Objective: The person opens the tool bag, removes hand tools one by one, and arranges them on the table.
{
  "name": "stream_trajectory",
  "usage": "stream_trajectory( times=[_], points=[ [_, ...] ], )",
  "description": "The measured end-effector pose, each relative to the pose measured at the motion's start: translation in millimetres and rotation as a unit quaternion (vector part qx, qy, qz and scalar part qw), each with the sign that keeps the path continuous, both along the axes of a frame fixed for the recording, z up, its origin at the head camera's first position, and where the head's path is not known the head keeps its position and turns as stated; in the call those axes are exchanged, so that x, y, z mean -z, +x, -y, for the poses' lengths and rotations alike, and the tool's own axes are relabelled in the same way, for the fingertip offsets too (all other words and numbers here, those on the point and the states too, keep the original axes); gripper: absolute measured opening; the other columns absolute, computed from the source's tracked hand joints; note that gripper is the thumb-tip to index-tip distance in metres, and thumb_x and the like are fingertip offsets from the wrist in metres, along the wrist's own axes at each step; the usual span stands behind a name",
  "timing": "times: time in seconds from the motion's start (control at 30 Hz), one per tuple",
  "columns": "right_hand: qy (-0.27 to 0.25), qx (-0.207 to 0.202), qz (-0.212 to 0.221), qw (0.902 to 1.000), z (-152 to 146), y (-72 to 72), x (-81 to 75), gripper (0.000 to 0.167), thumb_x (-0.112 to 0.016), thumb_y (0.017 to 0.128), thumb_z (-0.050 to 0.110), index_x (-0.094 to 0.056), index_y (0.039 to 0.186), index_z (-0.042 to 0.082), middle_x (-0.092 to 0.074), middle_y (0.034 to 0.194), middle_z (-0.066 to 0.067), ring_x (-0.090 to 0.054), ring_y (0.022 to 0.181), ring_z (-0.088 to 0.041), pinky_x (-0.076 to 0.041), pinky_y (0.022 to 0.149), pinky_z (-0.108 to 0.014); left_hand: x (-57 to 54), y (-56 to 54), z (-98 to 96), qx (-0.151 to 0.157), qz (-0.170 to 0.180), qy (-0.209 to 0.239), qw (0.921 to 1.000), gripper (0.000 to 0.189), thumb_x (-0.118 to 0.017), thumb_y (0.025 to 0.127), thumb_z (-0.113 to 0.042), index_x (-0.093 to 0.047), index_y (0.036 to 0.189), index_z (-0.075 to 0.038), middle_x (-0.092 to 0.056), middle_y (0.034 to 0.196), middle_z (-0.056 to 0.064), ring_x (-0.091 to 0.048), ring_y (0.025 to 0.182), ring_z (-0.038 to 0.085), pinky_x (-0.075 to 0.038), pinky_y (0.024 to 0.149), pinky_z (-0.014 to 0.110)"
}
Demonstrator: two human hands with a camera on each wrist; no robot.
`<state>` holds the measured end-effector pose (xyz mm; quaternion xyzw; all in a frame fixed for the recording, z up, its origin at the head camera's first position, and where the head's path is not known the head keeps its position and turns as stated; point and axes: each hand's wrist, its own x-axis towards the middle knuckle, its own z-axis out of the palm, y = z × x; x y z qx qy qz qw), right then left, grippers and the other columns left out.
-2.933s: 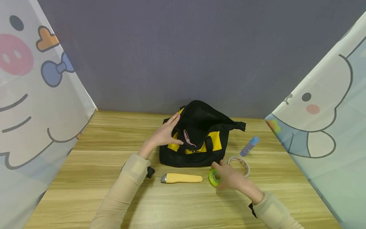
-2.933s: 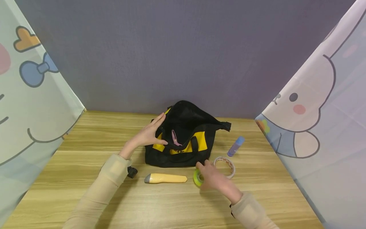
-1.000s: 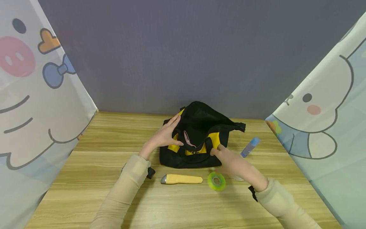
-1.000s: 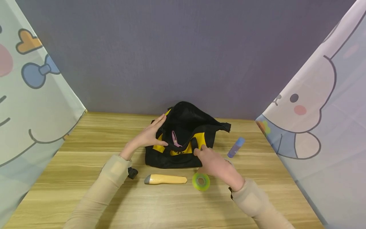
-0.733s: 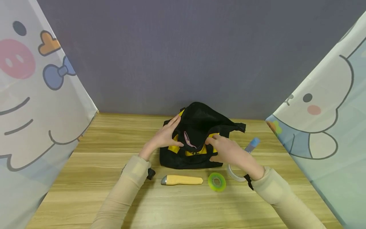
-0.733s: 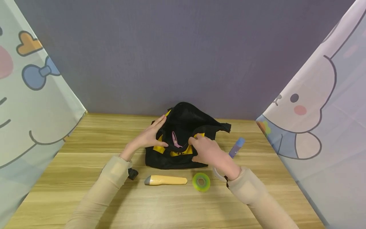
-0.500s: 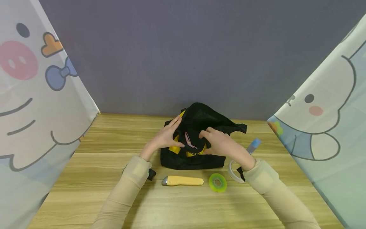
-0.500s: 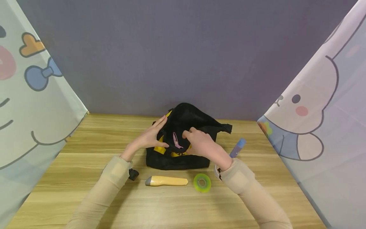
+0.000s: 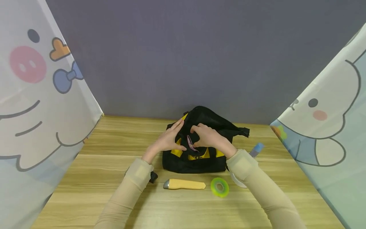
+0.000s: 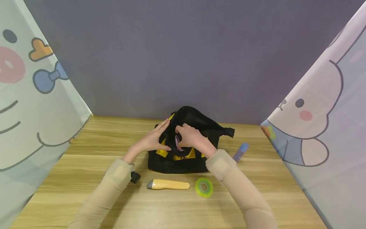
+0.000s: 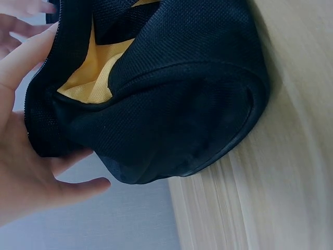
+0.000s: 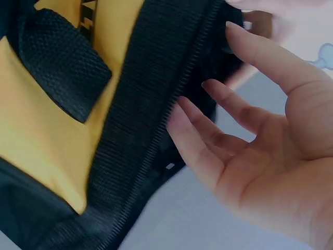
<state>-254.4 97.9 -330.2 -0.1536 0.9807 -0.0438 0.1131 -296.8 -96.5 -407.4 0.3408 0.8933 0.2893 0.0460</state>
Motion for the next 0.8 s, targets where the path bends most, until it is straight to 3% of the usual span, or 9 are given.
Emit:
stream_trajectory(
  times=[0.47,0.67,0.8],
  points=[
    [0.008,0.07,0.071,0.995,15,-42.4,44.3,0.066,-0.075,0.089,0.02,-0.045,0.145,0.004,-0.047,0.147,-0.022,-0.051,0.13,-0.037,-0.05,0.104,-0.047,1.1,1.0,0.7,0.006,0.014,0.008,0.9999,0.115,-0.082,0.081,-0.038,-0.003,0.161,-0.012,0.002,0.17,0.007,-0.02,0.153,0.037,-0.02,0.121,0.061],
    [0.018,0.104,0.105,0.9888,17,-54.7,60.0,0.073,-0.074,0.088,0.02,-0.038,0.149,0.003,-0.053,0.142,-0.024,-0.061,0.117,-0.035,-0.054,0.097,-0.045,0.4,2.0,0.0,0.002,0.01,0.007,0.9999,0.115,-0.083,0.08,-0.038,-0.004,0.161,-0.012,0.0,0.17,0.007,-0.022,0.152,0.039,-0.024,0.12,0.062],
    [0.05,0.114,0.133,0.9834,20,-56.8,63.3,0.074,-0.068,0.092,0.025,-0.032,0.152,0.002,-0.049,0.146,-0.024,-0.056,0.126,-0.035,-0.049,0.105,-0.045,-0.3,2.4,0.7,-0.001,0.01,0.009,0.9999,0.115,-0.083,0.08,-0.038,-0.004,0.161,-0.013,-0.001,0.17,0.007,-0.023,0.151,0.04,-0.024,0.119,0.062]
  ],
)
